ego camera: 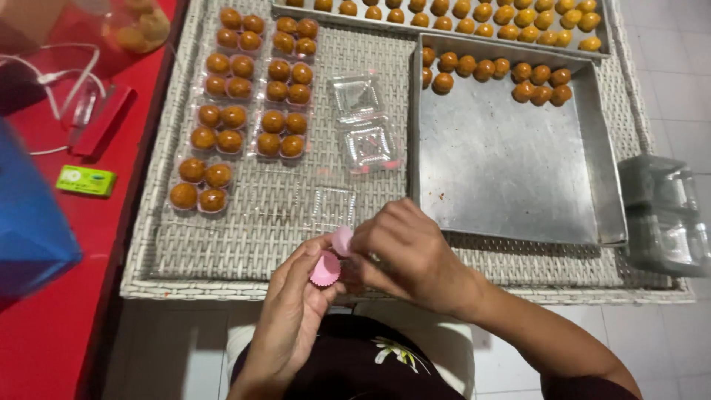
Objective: Packaging small round pastries into paper liners and plastic containers
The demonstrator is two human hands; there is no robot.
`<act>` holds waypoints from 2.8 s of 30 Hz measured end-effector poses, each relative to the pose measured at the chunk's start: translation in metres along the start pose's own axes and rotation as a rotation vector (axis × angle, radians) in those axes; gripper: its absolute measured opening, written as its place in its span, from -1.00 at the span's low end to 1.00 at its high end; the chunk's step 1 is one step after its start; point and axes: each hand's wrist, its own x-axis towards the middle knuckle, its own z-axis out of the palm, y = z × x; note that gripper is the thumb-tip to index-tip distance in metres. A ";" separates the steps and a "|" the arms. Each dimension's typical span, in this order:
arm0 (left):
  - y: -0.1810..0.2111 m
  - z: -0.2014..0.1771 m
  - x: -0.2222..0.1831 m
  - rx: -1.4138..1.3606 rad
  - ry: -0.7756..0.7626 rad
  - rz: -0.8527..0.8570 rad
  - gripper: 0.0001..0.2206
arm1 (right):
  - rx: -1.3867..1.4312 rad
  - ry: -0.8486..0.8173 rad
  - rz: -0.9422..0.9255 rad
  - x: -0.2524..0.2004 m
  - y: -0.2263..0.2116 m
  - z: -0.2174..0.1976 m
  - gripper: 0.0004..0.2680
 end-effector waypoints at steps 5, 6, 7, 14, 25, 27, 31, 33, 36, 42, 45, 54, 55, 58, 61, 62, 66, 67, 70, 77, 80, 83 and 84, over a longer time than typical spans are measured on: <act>-0.003 0.010 0.006 0.035 0.071 -0.083 -0.60 | -0.323 -0.097 -0.216 0.006 0.002 -0.014 -0.85; 0.001 0.015 0.005 0.088 0.125 -0.125 -0.61 | -0.343 -0.111 -0.233 0.005 0.002 -0.015 -0.86; 0.000 0.016 0.006 0.085 0.125 -0.129 -0.61 | -0.342 -0.115 -0.230 0.004 0.004 -0.016 -0.86; -0.010 0.013 0.017 -0.064 0.020 -0.131 -0.61 | -0.187 -0.085 -0.186 -0.004 0.018 -0.022 -0.86; 0.015 0.023 0.016 -0.090 0.135 -0.199 -0.59 | -0.587 -0.099 0.359 -0.024 0.204 -0.063 -0.79; 0.018 0.015 0.016 -0.099 0.121 -0.145 -0.56 | -0.829 -0.241 0.472 -0.021 0.236 -0.065 -0.76; 0.035 0.004 0.011 -0.105 0.182 -0.085 -0.55 | -0.794 -0.233 0.473 -0.030 0.274 -0.057 -0.80; 0.040 0.000 0.009 -0.098 0.244 -0.026 -0.54 | -0.775 -0.206 0.457 -0.030 0.281 -0.052 -0.85; 0.039 -0.010 0.010 -0.129 0.247 -0.013 -0.55 | -0.817 -0.226 0.548 -0.034 0.290 -0.044 -0.81; 0.032 0.001 0.008 -0.141 0.240 -0.049 -0.50 | -0.757 -0.224 0.653 -0.033 0.290 -0.047 -0.79; 0.025 0.000 0.009 -0.154 0.203 -0.061 -0.51 | -0.427 -0.088 0.719 -0.009 0.224 -0.063 -0.77; 0.014 0.004 0.009 -0.083 0.089 -0.078 -0.56 | 0.187 -0.190 0.228 0.009 0.041 -0.033 -0.72; 0.012 0.004 0.009 -0.084 0.093 -0.076 -0.56 | 0.190 -0.192 0.226 0.008 0.036 -0.027 -0.72; 0.002 0.001 0.008 0.020 0.108 -0.085 -0.53 | 0.121 -0.180 0.062 0.009 0.024 -0.012 -0.71; -0.010 -0.003 0.010 0.002 0.092 -0.041 -0.55 | 0.070 -0.195 0.043 0.011 0.019 -0.007 -0.70; -0.009 -0.002 0.010 0.016 0.099 -0.052 -0.57 | 0.035 -0.196 0.012 0.010 0.019 -0.006 -0.71; -0.015 -0.002 0.013 0.002 0.116 -0.051 -0.58 | -0.010 -0.206 0.002 0.014 0.011 -0.009 -0.77; -0.016 -0.003 0.013 0.001 0.115 -0.053 -0.58 | -0.012 -0.207 0.004 0.013 0.011 -0.010 -0.77; -0.014 -0.003 0.013 0.013 0.102 -0.046 -0.58 | -0.004 -0.199 0.007 0.012 0.011 -0.012 -0.78; -0.015 -0.004 0.010 0.029 0.087 0.006 -0.59 | -0.013 -0.246 0.030 0.015 0.008 -0.012 -0.82; -0.016 -0.006 0.008 0.060 0.078 0.022 -0.58 | -0.023 -0.268 0.033 0.013 0.006 -0.012 -0.80; -0.017 -0.005 0.007 0.078 0.085 -0.006 -0.58 | 0.000 -0.297 0.048 0.010 0.002 -0.014 -0.77; -0.018 -0.005 0.006 0.078 0.094 -0.023 -0.58 | 0.017 -0.306 0.063 0.009 0.000 -0.015 -0.78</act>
